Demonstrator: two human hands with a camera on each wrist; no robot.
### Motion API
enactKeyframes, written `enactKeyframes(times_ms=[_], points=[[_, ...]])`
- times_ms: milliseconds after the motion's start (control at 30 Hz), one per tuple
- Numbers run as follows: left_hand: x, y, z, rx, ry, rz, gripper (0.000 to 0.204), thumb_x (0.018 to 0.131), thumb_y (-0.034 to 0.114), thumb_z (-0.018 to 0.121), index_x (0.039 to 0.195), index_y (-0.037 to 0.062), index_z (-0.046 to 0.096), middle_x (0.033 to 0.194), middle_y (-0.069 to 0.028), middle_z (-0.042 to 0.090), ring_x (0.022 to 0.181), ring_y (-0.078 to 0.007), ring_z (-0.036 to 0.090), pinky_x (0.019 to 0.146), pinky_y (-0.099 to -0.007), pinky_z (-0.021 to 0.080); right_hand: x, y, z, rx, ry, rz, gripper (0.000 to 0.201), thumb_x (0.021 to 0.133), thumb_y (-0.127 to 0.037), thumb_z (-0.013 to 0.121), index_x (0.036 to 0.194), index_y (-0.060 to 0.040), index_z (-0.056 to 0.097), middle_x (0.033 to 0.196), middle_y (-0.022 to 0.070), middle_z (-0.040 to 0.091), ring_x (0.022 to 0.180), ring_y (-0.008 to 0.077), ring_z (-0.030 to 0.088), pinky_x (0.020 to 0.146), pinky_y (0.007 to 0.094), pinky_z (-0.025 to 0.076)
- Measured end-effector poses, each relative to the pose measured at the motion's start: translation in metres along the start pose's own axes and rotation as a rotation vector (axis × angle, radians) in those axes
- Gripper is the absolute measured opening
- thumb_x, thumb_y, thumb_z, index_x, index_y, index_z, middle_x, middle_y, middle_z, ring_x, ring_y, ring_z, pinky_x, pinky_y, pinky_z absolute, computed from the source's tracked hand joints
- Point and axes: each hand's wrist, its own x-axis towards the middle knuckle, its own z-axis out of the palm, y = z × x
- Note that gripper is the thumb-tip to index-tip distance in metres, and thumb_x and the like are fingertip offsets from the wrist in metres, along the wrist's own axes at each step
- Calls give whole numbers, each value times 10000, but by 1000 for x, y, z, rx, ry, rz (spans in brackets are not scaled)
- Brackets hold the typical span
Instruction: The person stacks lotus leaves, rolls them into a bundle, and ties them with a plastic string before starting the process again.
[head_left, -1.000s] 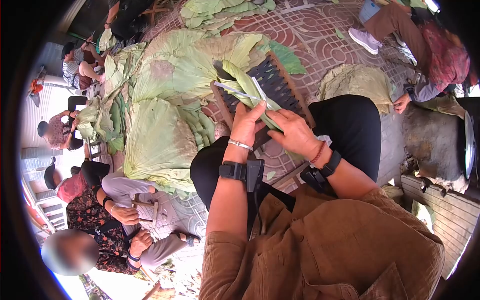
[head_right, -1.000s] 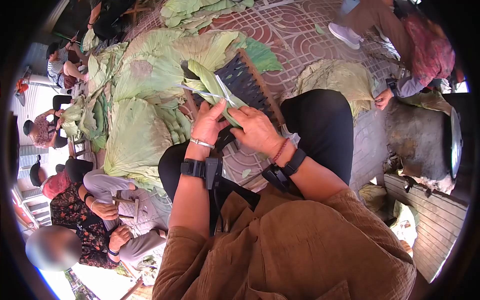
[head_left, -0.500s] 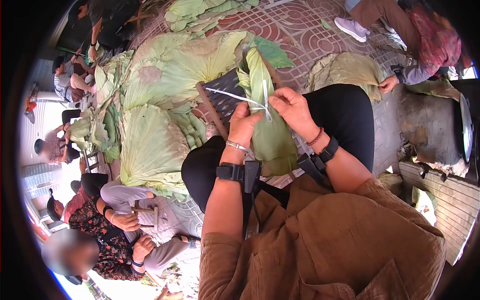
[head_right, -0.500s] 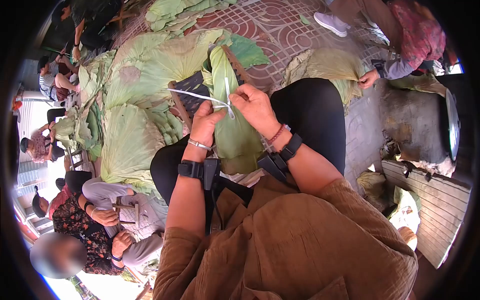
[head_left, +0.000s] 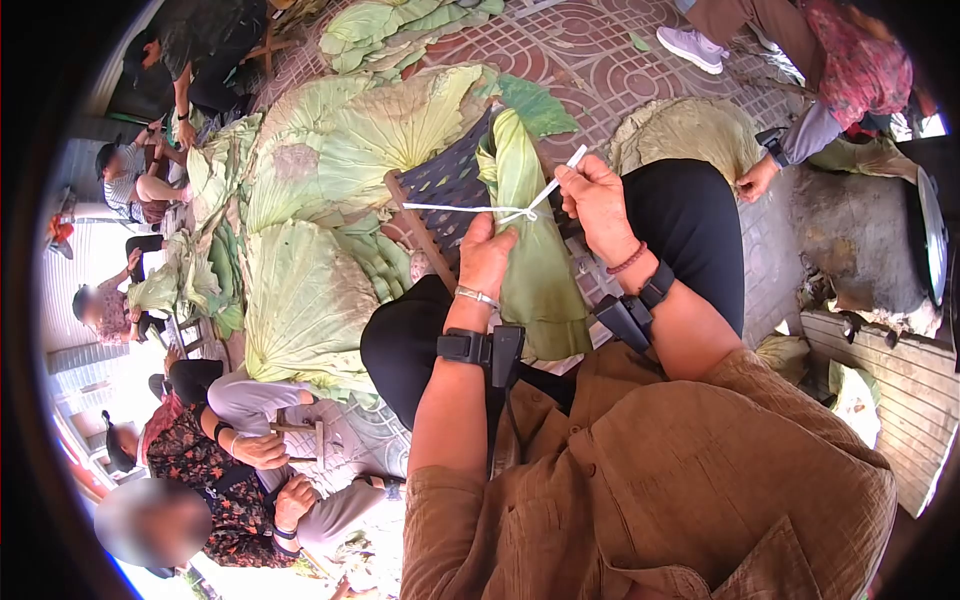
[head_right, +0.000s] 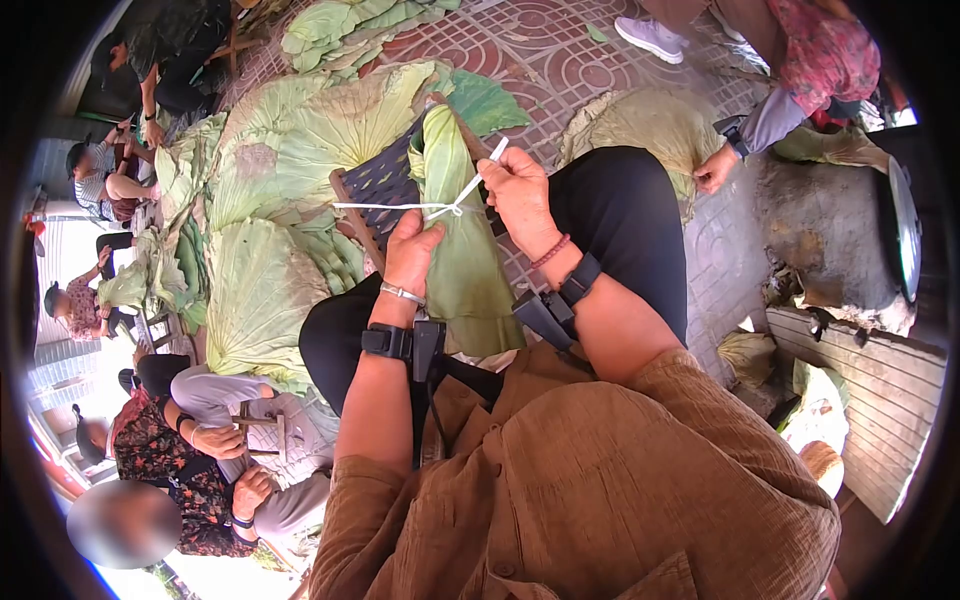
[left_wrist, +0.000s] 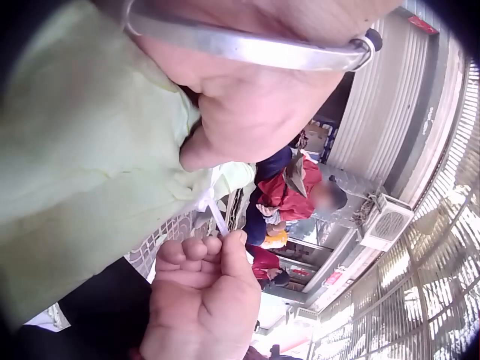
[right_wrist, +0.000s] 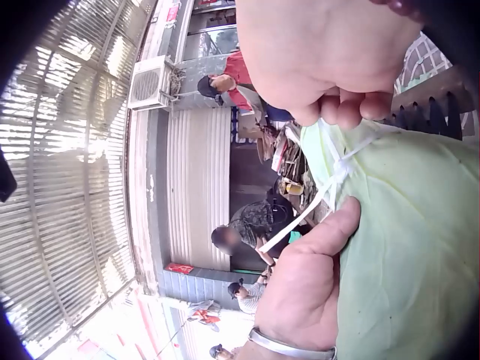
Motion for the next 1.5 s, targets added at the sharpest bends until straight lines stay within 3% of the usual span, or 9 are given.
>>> enactKeyframes(times_ms=[367,467,633,667,833,1000,1200,1400,1500], points=[[8,-12,-14,31,118,0,334,810,-27,498,1143,-21,518,1015,-82,602,871,-163,582,779,-283,471,18,-20,-17,145,225,-140,170,837,-127,607,698,-96,515,593,-29,504,465,50,443,430,195,358],[6,-8,-15,-80,135,-13,327,817,-13,493,1143,-18,517,1014,-89,603,869,-178,587,777,-296,477,16,-15,-12,173,94,24,132,856,-211,595,806,-101,545,706,-17,546,548,66,501,476,205,392],[2,5,-12,-231,204,38,303,832,22,494,1132,-14,519,1011,-91,601,866,-198,591,777,-316,481,-3,-9,-7,-291,-131,336,377,776,-427,653,902,-88,545,832,-5,534,695,100,504,569,247,418],[2,7,-12,-271,218,49,301,836,34,498,1133,-12,517,1015,-91,600,871,-202,591,783,-319,479,-4,-8,-9,-288,-286,418,435,772,-423,659,964,-46,555,901,36,561,767,125,537,638,275,453],[0,8,-11,-296,162,60,321,841,55,516,1156,-3,499,1042,-86,592,897,-192,582,804,-317,469,-9,8,2,-58,-427,494,502,759,-280,703,1104,39,524,987,116,607,878,165,581,741,311,488],[3,4,-5,-201,241,172,373,803,31,587,1157,6,470,1037,-79,573,880,-150,555,783,-286,452,-9,6,1,-14,-423,398,400,722,-116,715,1064,12,552,918,76,625,792,142,593,712,283,492],[6,-3,-10,92,372,405,247,767,39,637,956,48,477,829,-29,538,732,-98,493,647,-240,418,-13,4,3,-158,-440,286,327,722,-52,689,1029,-23,579,899,30,626,781,103,576,714,261,480],[17,-15,-30,69,486,349,97,854,119,558,904,41,532,780,-2,566,671,-72,485,615,-210,405,-12,5,5,-150,-408,284,320,726,-38,683,1030,-23,581,890,25,628,763,97,577,703,256,482],[5,11,-24,-185,543,114,177,907,211,479,974,61,544,843,-39,604,678,-109,544,576,-245,436,-12,6,6,-43,-361,291,301,723,-31,681,1009,-20,591,871,34,635,738,106,590,678,263,493]])
